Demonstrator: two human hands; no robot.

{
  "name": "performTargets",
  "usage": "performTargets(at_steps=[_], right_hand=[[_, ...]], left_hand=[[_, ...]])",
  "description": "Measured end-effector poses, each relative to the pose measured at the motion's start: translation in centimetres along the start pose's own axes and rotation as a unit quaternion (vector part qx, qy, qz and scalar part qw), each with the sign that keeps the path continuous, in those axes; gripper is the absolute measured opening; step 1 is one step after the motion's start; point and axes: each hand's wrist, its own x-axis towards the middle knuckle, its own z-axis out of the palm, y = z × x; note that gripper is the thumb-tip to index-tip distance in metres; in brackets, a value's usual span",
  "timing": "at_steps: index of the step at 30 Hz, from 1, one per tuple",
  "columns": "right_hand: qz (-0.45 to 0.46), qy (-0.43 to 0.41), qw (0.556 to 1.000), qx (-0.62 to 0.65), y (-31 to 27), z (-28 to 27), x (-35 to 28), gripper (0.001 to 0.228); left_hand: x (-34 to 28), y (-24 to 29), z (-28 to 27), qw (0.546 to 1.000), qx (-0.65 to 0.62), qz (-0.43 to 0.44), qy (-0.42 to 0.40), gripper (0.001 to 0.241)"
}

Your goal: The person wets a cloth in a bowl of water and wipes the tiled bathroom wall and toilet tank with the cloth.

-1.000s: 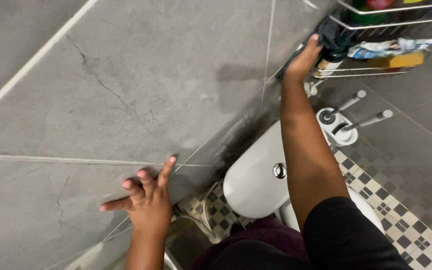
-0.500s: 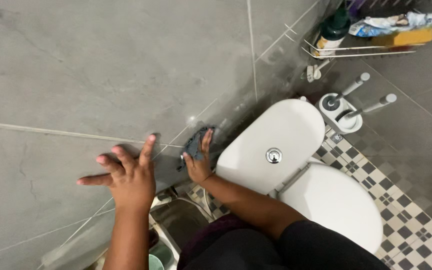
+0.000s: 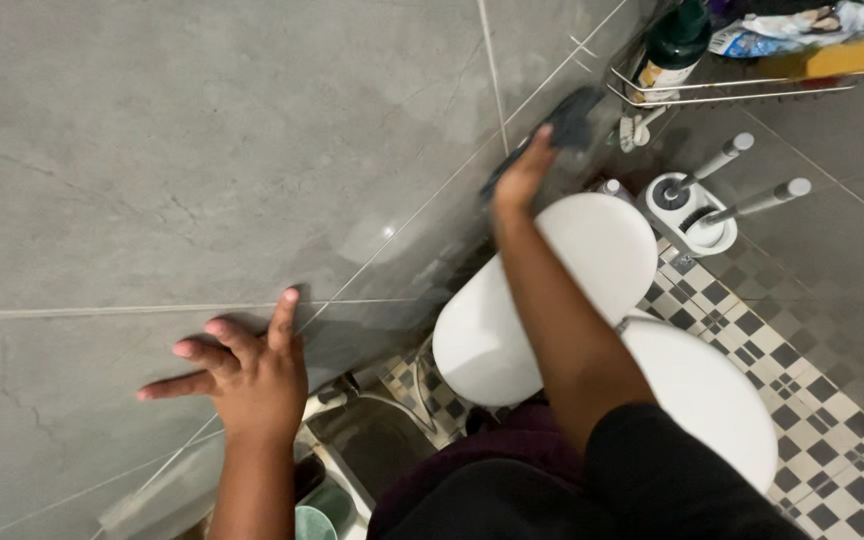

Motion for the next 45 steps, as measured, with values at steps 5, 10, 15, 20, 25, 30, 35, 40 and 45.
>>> performTargets(at_steps=[5, 10, 15, 20, 25, 30, 35, 40, 45], right_hand=[[0.275, -0.144, 0.919, -0.242, 2.4, -1.3, -21.5, 0.094], [-0.023, -0.295, 0.902, -0.313, 5.8, -4.4, -25.8, 0.081], [0.149, 0.011, 0.983, -0.108, 8.5, -1.5, -8.1, 0.095], [0.094, -0.012, 0.989, 0.111, 5.2, -2.5, 9.6, 0.079], [0.133, -0.052, 0.961, 0.238, 3.2, -2.9, 14.5, 0.066], [0.198, -0.076, 0.938, 0.275, 1.0, -0.8, 9.3, 0.067], [0.258, -0.103, 0.911, 0.306, 3.2, -0.1, -0.1, 0.074], [0.331, -0.069, 0.905, 0.259, 5.0, -0.8, -11.5, 0.08], [0.432, -0.04, 0.901, -0.003, -3.4, 0.3, -25.7, 0.096]], left_hand=[[0.1, 0.3, -0.5, 1.0, 0.005, -0.005, -0.011, 0.084], [0.1, 0.1, -0.8, 0.999, -0.025, 0.005, -0.025, 0.081], [0.0, 0.4, -0.2, 1.0, 0.01, -0.006, -0.008, 0.076], [0.3, 0.5, -0.1, 1.0, 0.008, -0.008, -0.01, 0.076], [0.8, 0.5, -0.2, 1.0, 0.012, -0.01, -0.005, 0.075], [0.6, 0.6, 0.2, 1.0, 0.009, -0.021, -0.012, 0.077], [0.3, 0.5, 0.3, 1.0, 0.004, -0.025, -0.011, 0.079], [0.2, 0.3, -0.3, 1.0, -0.002, -0.015, -0.002, 0.071], [-0.3, 0.0, -0.6, 1.0, -0.016, -0.009, -0.002, 0.066]])
